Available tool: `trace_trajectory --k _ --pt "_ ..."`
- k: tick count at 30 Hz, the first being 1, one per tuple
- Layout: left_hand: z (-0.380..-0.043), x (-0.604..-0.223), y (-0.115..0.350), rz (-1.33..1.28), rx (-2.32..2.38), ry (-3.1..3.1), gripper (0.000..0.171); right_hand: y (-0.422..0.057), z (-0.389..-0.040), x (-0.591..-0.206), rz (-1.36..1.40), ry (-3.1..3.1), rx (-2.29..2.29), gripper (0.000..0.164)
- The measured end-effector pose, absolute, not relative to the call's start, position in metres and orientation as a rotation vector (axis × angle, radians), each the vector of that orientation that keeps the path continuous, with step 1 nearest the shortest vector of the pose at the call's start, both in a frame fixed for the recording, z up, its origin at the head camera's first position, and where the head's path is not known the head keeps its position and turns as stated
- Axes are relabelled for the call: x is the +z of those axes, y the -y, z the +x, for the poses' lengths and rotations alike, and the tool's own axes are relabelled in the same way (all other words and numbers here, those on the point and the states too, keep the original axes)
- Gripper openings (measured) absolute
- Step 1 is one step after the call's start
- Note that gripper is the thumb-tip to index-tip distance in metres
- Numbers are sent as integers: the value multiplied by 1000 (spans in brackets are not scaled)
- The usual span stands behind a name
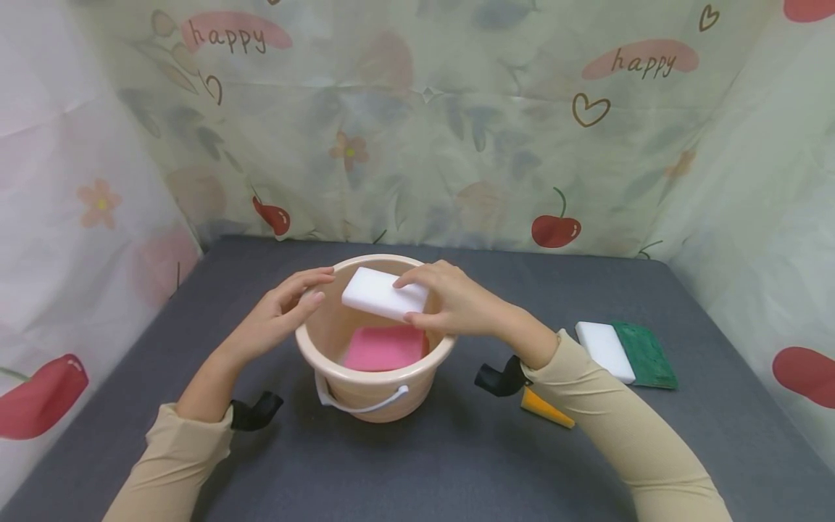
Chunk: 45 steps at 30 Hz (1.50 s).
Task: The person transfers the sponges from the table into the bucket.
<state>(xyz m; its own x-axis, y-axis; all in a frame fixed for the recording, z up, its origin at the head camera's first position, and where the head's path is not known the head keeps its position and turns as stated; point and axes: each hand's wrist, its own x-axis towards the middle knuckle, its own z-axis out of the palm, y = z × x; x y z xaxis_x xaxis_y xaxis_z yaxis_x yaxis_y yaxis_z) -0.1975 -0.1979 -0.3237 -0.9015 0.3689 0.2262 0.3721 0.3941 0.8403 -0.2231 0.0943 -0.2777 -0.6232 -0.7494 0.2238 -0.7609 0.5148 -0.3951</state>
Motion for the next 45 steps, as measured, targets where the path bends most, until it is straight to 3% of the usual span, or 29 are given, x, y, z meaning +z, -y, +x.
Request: trace_trajectory --k 23,45 --pt "-197 -325 198 -724 -1571 2605 38 -99 -225 -274 1308 2742 800 35" --pt "-198 -324 198 -711 -1574 2613 38 -202 -228 -289 844 2793 827 37"
